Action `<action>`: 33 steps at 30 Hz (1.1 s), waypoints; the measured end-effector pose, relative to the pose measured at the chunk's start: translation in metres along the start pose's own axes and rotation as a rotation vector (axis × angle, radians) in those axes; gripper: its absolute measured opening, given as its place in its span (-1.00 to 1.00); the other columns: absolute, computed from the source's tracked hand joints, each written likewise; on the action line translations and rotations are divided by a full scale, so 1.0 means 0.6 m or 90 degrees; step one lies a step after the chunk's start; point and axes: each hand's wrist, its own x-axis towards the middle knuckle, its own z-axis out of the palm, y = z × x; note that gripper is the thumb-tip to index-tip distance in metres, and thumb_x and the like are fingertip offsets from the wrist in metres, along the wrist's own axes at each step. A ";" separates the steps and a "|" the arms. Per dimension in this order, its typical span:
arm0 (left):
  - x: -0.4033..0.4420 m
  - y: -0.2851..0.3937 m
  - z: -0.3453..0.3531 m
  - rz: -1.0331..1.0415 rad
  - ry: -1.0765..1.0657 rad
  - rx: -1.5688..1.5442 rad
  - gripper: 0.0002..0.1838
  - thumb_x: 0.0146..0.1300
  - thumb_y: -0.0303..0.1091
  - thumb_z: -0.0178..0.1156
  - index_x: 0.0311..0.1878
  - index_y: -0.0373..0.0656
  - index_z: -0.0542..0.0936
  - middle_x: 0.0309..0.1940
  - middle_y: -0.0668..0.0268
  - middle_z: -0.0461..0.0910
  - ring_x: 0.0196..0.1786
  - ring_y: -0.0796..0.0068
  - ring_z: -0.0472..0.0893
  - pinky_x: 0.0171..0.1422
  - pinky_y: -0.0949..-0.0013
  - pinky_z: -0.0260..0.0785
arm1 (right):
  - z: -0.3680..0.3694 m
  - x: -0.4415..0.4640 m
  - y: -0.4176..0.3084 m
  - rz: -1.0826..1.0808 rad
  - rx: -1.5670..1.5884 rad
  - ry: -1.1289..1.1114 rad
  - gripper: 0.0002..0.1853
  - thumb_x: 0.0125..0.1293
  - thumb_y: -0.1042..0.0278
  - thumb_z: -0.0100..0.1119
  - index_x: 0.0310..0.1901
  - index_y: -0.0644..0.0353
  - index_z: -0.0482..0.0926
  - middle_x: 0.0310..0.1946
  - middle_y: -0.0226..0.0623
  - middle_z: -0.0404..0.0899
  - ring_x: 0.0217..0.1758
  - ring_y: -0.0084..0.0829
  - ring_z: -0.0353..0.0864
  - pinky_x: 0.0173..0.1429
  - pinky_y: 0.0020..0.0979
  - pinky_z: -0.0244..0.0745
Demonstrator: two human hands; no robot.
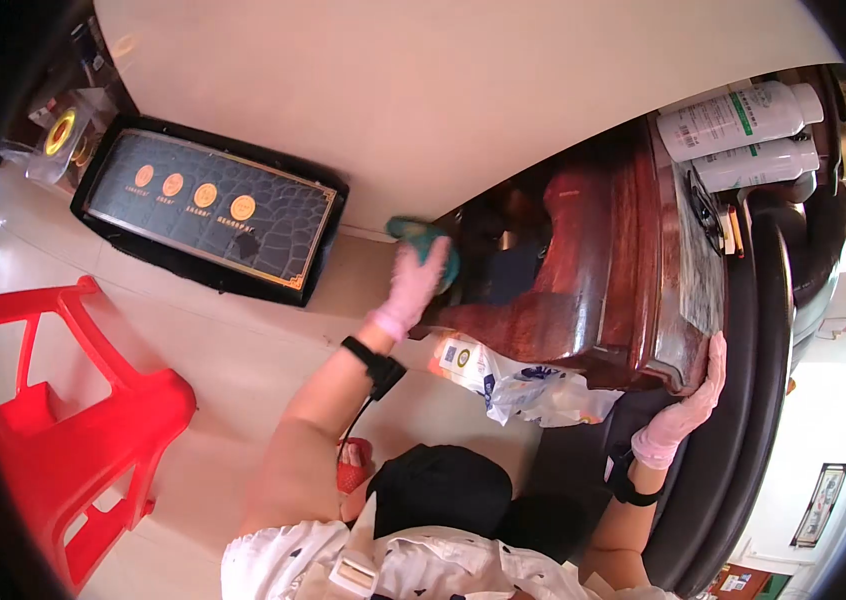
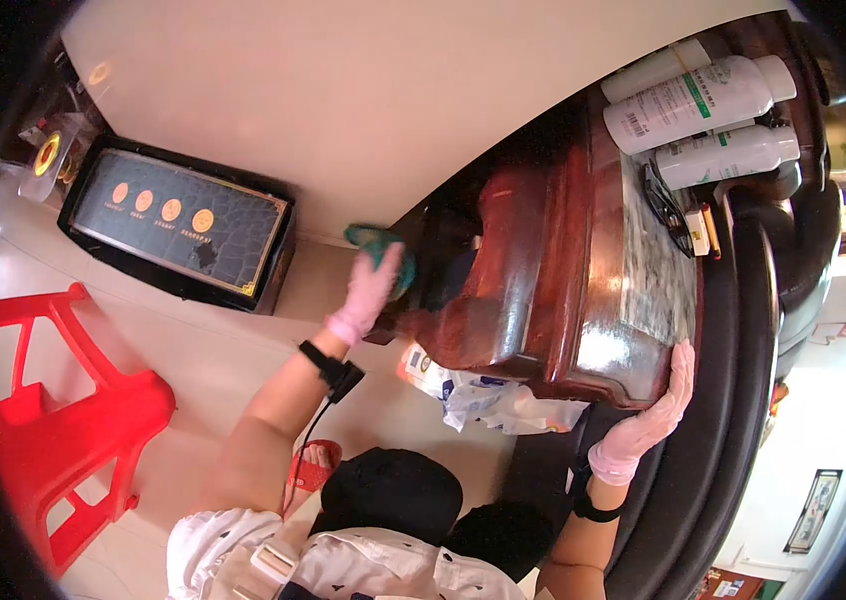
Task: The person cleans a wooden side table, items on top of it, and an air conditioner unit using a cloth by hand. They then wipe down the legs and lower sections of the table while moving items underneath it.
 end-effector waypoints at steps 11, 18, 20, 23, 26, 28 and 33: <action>0.051 -0.008 0.052 0.285 -0.145 0.496 -0.35 0.12 -0.22 0.30 0.22 -0.32 0.34 0.15 -0.17 0.41 0.20 -0.09 0.43 0.33 0.13 0.29 | -0.007 0.002 -0.012 0.087 0.014 -0.062 -0.51 0.49 0.28 -0.40 0.25 0.39 0.36 0.32 -0.07 0.31 0.39 -0.22 0.29 0.48 -0.22 0.16; 0.144 0.031 0.087 0.349 -0.032 0.584 -0.33 0.11 -0.22 0.31 0.27 -0.27 0.34 0.21 -0.11 0.39 0.30 -0.14 0.34 0.38 0.06 0.20 | -0.018 0.015 -0.017 0.125 0.044 -0.092 -0.45 0.50 0.14 -0.41 0.28 0.37 0.35 0.33 -0.06 0.29 0.43 -0.18 0.23 0.50 -0.20 0.07; 0.107 0.043 0.059 0.307 -0.095 0.636 -0.33 0.12 -0.24 0.30 0.28 -0.26 0.34 0.22 -0.08 0.39 0.30 -0.14 0.33 0.39 0.06 0.20 | -0.024 0.012 -0.020 0.134 0.056 -0.108 -0.43 0.50 0.08 -0.40 0.27 0.37 0.36 0.32 -0.02 0.30 0.42 -0.11 0.23 0.49 -0.18 0.06; 0.032 0.037 0.003 0.603 -0.238 0.692 -0.37 0.12 -0.35 0.25 0.29 -0.22 0.34 0.22 -0.07 0.39 0.32 -0.12 0.32 0.40 0.07 0.19 | -0.028 0.010 -0.012 0.095 0.071 -0.126 -0.42 0.51 0.08 -0.45 0.28 0.36 0.35 0.34 -0.02 0.28 0.44 -0.11 0.20 0.50 -0.19 0.02; -0.015 0.019 -0.033 0.578 -0.319 0.560 -0.45 0.11 -0.44 0.19 0.24 -0.19 0.40 0.13 0.09 0.50 0.25 0.08 0.43 0.37 0.19 0.25 | -0.033 0.012 -0.011 0.098 0.070 -0.148 -0.42 0.52 0.09 -0.45 0.30 0.36 0.32 0.33 -0.01 0.29 0.44 -0.11 0.20 0.50 -0.20 0.03; -0.038 0.028 -0.047 0.074 -0.478 0.112 -0.52 0.11 -0.47 0.16 0.17 -0.20 0.46 0.01 0.27 0.55 0.14 0.34 0.49 0.32 0.32 0.28 | -0.036 0.011 -0.007 0.087 0.071 -0.153 -0.43 0.52 0.11 -0.46 0.30 0.37 0.32 0.33 0.00 0.29 0.44 -0.11 0.21 0.50 -0.20 0.03; -0.042 0.119 -0.003 0.066 -0.260 -0.008 -0.62 0.24 -0.31 0.19 0.11 -0.16 0.45 -0.06 0.37 0.49 0.03 0.56 0.44 0.08 0.47 0.37 | -0.030 0.009 -0.006 0.061 0.092 -0.129 -0.45 0.51 0.16 -0.46 0.28 0.39 0.34 0.34 0.00 0.29 0.43 -0.11 0.22 0.50 -0.21 0.03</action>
